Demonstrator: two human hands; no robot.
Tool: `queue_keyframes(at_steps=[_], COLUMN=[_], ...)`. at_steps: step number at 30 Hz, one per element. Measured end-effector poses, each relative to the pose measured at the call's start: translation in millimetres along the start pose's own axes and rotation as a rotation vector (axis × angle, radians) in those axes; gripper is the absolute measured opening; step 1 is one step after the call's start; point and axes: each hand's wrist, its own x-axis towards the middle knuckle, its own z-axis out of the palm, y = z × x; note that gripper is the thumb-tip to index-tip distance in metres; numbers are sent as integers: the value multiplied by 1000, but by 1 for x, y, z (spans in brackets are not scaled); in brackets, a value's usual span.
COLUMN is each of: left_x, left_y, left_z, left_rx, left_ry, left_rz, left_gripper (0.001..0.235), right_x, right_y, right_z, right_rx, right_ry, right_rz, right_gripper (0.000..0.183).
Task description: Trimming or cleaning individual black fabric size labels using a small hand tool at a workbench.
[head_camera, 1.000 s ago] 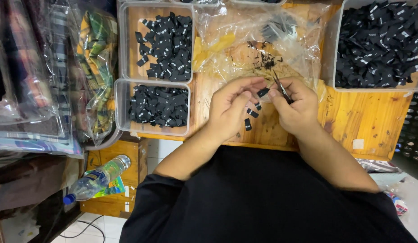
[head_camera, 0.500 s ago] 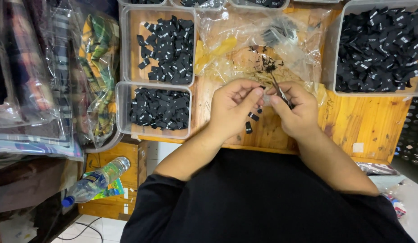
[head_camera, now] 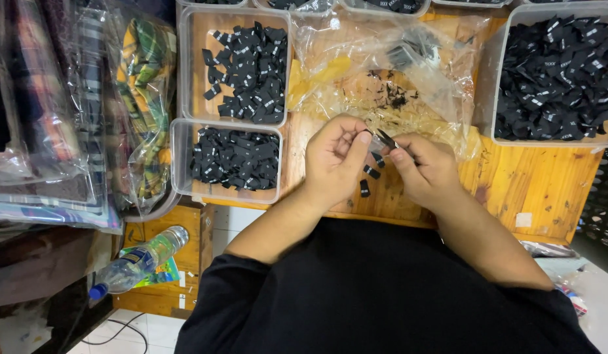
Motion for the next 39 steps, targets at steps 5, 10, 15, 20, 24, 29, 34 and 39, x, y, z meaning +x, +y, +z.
queue_keyframes(at_steps=[5,10,15,20,24,29,34,39], left_x=[-1,0,2,2,3,2,3,3], left_y=[3,2,6,6,10,8,7,7], left_z=[1,-2,0,-1,1,1,0,-2], left_rx=[49,79,100,160,213,221,227,229], left_ry=[-6,-9,-15,-17,-18,-4,-8,-10], left_rz=[70,117,145,165,200,196,200,192], left_gripper=[6,4,4,4,4,3,3,3], right_x=[2,4,1,2,5,3,2,0], right_y=[-4,-7,-3,0,-3,0,0,3], right_z=[2,2,2,2,1,1,0,-1], right_rx=[-29,-32,-45,-36,-29,-28,-37,-40], right_ry=[14,9,18,16,11,8,0,3], right_rz=[-14,-22,-26,-34,-42,-43,-51,-45], right_gripper=[15,16,16,16,17,16,16,15])
